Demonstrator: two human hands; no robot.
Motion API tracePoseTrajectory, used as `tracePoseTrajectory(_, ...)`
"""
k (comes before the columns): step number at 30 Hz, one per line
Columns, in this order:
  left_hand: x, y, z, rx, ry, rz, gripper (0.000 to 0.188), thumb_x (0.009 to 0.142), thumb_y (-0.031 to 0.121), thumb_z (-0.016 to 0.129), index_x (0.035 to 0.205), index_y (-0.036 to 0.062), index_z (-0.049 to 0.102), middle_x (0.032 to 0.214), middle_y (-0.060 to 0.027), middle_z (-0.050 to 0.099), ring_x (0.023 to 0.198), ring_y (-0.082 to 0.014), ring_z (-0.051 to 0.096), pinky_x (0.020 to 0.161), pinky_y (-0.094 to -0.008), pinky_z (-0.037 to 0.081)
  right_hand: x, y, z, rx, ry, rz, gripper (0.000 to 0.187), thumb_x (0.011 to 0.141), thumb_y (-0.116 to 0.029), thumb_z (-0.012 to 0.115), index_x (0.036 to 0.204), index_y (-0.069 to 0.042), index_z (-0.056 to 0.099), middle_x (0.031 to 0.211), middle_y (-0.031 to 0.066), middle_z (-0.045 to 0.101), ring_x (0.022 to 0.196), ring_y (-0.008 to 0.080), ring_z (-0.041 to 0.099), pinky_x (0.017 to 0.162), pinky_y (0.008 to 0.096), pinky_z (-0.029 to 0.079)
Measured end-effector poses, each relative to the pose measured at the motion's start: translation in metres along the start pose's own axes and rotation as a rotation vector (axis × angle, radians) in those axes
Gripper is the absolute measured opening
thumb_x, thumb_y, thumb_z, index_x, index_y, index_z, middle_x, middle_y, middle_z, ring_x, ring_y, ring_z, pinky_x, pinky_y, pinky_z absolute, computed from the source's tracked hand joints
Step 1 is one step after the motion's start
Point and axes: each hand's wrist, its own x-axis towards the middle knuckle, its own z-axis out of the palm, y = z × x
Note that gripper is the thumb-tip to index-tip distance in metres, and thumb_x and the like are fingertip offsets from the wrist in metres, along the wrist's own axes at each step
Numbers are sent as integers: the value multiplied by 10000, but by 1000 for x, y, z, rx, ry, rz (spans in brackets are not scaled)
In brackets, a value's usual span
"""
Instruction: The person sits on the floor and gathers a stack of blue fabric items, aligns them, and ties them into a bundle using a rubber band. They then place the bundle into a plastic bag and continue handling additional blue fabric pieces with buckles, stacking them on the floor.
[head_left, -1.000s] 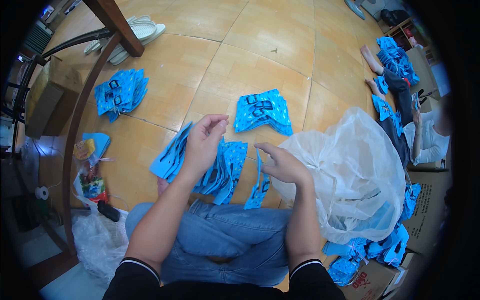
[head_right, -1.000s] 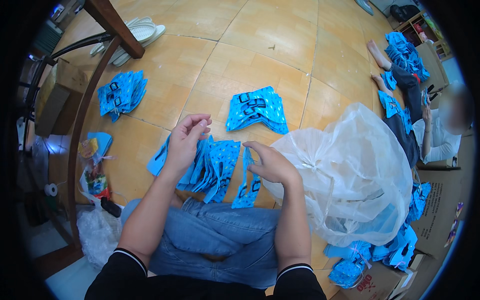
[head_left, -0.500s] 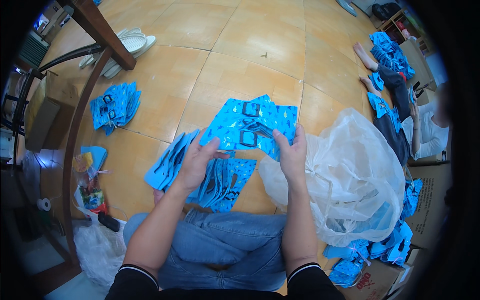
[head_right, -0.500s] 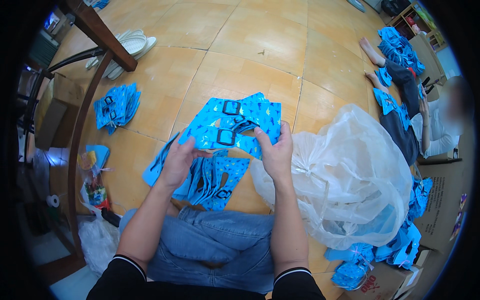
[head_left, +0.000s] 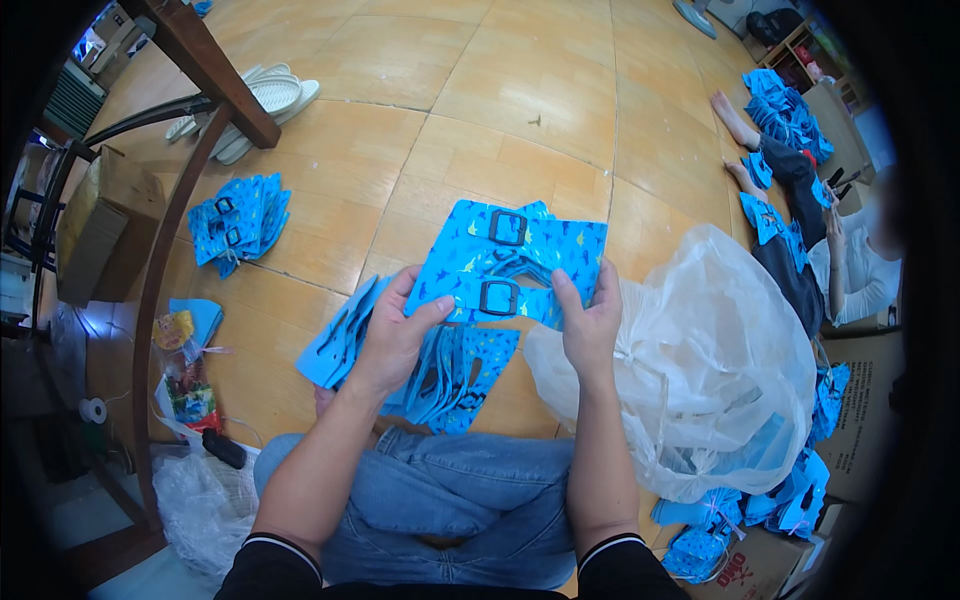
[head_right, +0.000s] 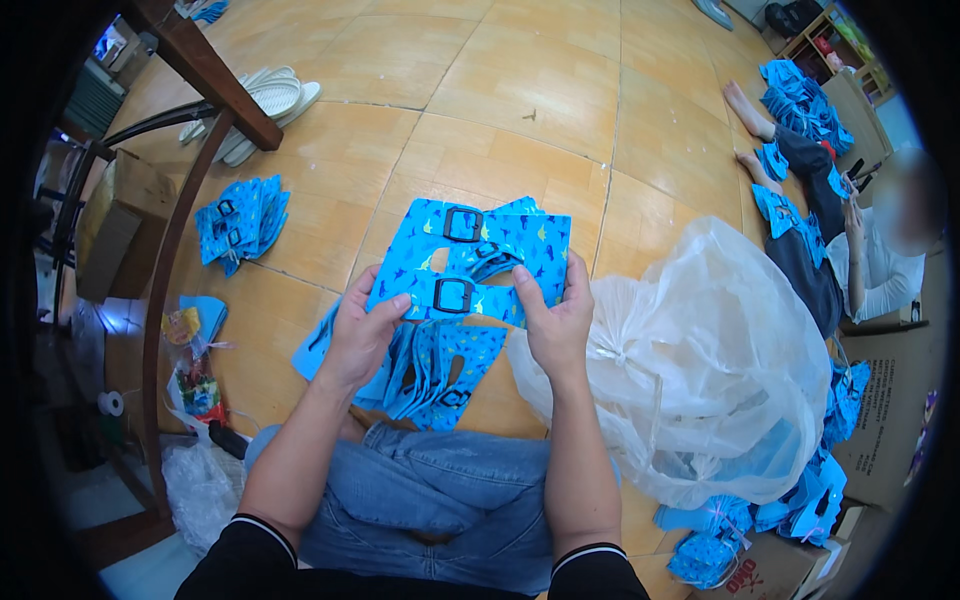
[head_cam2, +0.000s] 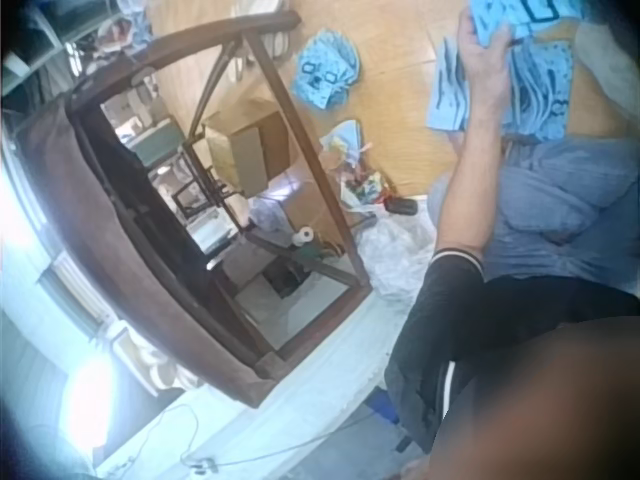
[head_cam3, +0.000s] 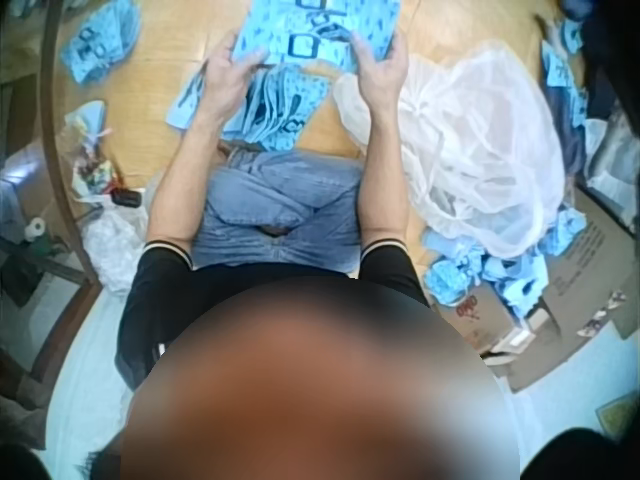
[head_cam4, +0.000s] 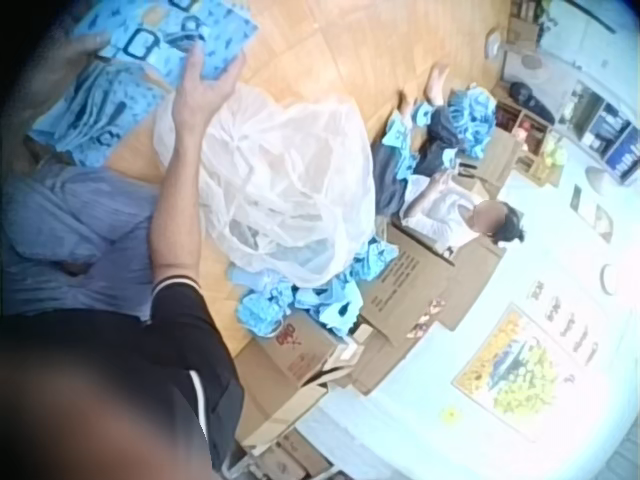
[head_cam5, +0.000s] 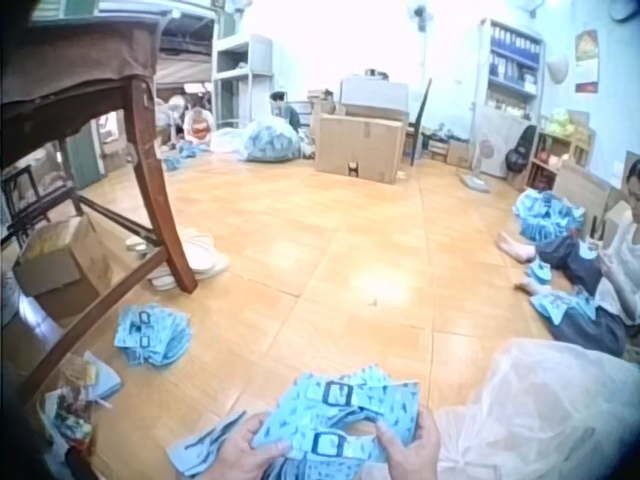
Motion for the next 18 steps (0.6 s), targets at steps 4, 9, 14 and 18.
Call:
tracePoseTrajectory(4,-1,0,0,-2,-28,3,324,867,62,632,1168,25,517,1056,-41,630,951,-84,585,861,-251,471,0,0,-1,-8,-12,14,356,873,-132,679,1164,7,529,956,17,609,820,60,552,720,217,470)
tracePoseTrajectory(9,-1,0,-1,-92,-25,-11,335,822,0,562,1152,20,513,1056,-49,625,951,-102,591,882,-265,461,0,1,-3,48,-55,45,347,882,-139,674,1161,10,531,963,17,609,831,63,553,723,216,470)
tracePoseTrajectory(14,1,1,-4,-188,-35,-23,401,746,-24,484,1145,12,509,1063,-70,621,968,-125,590,905,-268,438,1,2,-3,98,-60,62,360,885,-147,674,1172,14,529,976,23,614,839,66,558,727,215,470)
tracePoseTrajectory(18,-1,0,-3,-193,-50,30,411,735,-29,490,1143,12,508,1074,-77,616,989,-131,583,914,-270,432,0,1,-2,67,-47,42,372,887,-151,673,1184,16,523,984,30,621,839,67,564,729,214,470)
